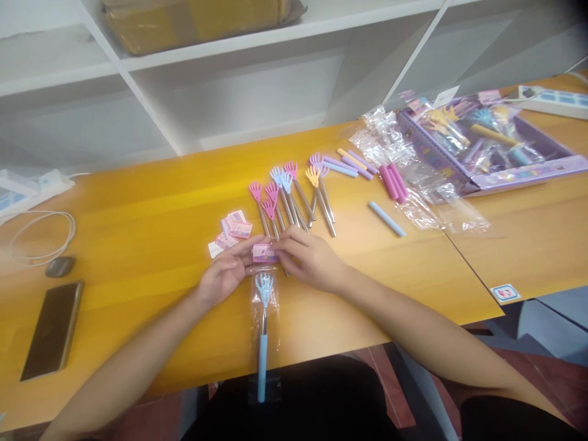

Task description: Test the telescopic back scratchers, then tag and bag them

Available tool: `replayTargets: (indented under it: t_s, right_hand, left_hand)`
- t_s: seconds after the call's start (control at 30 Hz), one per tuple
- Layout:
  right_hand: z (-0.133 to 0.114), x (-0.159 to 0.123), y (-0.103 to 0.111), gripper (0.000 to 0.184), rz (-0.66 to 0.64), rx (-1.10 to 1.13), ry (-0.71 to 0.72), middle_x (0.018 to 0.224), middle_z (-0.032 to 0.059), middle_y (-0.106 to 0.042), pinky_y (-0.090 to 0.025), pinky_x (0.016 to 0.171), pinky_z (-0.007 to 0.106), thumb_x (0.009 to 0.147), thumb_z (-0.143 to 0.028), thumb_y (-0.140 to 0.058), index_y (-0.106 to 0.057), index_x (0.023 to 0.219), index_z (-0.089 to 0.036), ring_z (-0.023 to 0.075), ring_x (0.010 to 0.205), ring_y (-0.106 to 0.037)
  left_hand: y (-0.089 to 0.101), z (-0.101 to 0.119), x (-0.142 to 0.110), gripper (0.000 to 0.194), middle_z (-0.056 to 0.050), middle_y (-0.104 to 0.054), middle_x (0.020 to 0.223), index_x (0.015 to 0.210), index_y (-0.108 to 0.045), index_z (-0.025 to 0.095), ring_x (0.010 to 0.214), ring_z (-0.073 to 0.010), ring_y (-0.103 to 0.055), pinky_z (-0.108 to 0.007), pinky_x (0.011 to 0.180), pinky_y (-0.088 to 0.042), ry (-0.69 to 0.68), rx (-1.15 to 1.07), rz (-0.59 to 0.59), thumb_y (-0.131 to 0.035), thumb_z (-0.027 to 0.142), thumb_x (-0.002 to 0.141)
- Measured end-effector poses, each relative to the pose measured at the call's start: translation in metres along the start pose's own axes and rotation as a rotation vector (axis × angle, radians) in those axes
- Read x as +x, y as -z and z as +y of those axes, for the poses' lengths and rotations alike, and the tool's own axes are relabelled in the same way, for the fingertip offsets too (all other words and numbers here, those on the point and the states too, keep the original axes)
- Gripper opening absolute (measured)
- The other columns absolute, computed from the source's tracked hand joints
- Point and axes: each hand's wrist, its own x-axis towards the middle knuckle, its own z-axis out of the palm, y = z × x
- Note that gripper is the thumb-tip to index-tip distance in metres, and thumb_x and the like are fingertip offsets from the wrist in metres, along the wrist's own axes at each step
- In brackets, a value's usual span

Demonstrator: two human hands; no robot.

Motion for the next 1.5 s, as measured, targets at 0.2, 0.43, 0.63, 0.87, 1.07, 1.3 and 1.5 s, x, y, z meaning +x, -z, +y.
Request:
replayTargets:
  t_s: [0.2,0.43,0.63,0.87,1.07,1.3,1.5]
  right_hand:
    - [-0.0027,0.0008,0.0031,0.028,-0.032,0.011,-0.06,0.109,0.0099,-0.068,-0.061,0.08,0.038,0.106,-0.015,-0.053,-0.063,0.131,-0.02,0.022,0.093,-0.069]
    - [-0.0031,-0.0004,0.0023,0.029,-0.053,-0.014,-0.075,0.105,0.008,-0.067,-0.059,0.076,0.035,0.105,-0.014,-0.053,-0.063,0.132,-0.02,0.0198,0.085,-0.067]
    - [-0.0024,-0.0012,0.001,0.026,-0.058,-0.025,-0.055,0.102,0.0066,-0.066,-0.057,0.071,0.032,0.106,-0.016,-0.052,-0.064,0.128,-0.021,0.0183,0.081,-0.065]
    - [-0.0015,-0.0022,-0.0013,0.021,-0.034,-0.048,-0.026,0.096,0.0056,-0.066,-0.051,0.065,0.03,0.106,-0.017,-0.052,-0.067,0.122,-0.018,0.0168,0.075,-0.062]
    - [-0.0005,-0.0035,-0.0018,0.022,-0.039,-0.031,-0.02,0.094,0.0049,-0.068,-0.051,0.065,0.029,0.105,-0.016,-0.053,-0.067,0.123,-0.018,0.0164,0.075,-0.063]
    - [-0.0009,-0.0038,-0.0016,0.026,-0.077,0.063,-0.065,0.094,0.0046,-0.069,-0.052,0.068,0.03,0.107,-0.018,-0.054,-0.066,0.13,-0.019,0.0168,0.077,-0.064]
    - [-0.0055,-0.0015,-0.0056,0.058,0.056,0.321,-0.366,0.114,0.0057,-0.07,-0.057,0.063,0.03,0.102,-0.027,-0.071,-0.046,0.155,-0.024,0.0108,0.063,-0.062]
  left_hand:
    - [0.002,-0.0019,-0.0004,0.063,-0.016,-0.066,0.153,0.152,-0.064,0.02,0.135,-0.0411,-0.066,-0.066,0.119,-0.045,0.002,-0.023,0.006,-0.063,0.033,0.091]
    - [0.0019,-0.0024,-0.0008,0.062,-0.015,-0.066,0.154,0.151,-0.065,0.02,0.135,-0.0404,-0.066,-0.066,0.12,-0.045,-0.002,-0.024,0.009,-0.063,0.032,0.09]
    - [-0.0004,-0.0011,-0.0012,0.06,-0.013,-0.058,0.163,0.149,-0.066,0.022,0.142,-0.0402,-0.061,-0.062,0.118,-0.049,-0.012,0.006,0.035,-0.061,0.031,0.09]
    - [-0.0021,-0.0004,-0.0017,0.059,-0.014,-0.056,0.164,0.149,-0.066,0.021,0.14,-0.04,-0.061,-0.062,0.114,-0.053,-0.033,0.005,0.059,-0.06,0.029,0.091]
    - [-0.0007,-0.0012,-0.0016,0.057,-0.014,-0.059,0.161,0.146,-0.069,0.021,0.138,-0.0412,-0.063,-0.064,0.112,-0.054,-0.054,0.012,0.078,-0.061,0.029,0.09]
    - [-0.0003,-0.002,-0.0022,0.056,-0.014,-0.059,0.161,0.147,-0.069,0.021,0.135,-0.041,-0.065,-0.063,0.109,-0.056,-0.075,0.007,0.074,-0.062,0.026,0.091]
    - [-0.0009,-0.0022,-0.0014,0.06,-0.013,-0.053,0.167,0.154,-0.062,0.024,0.144,-0.0406,-0.058,-0.063,0.116,-0.052,-0.047,0.028,-0.017,-0.063,0.029,0.094]
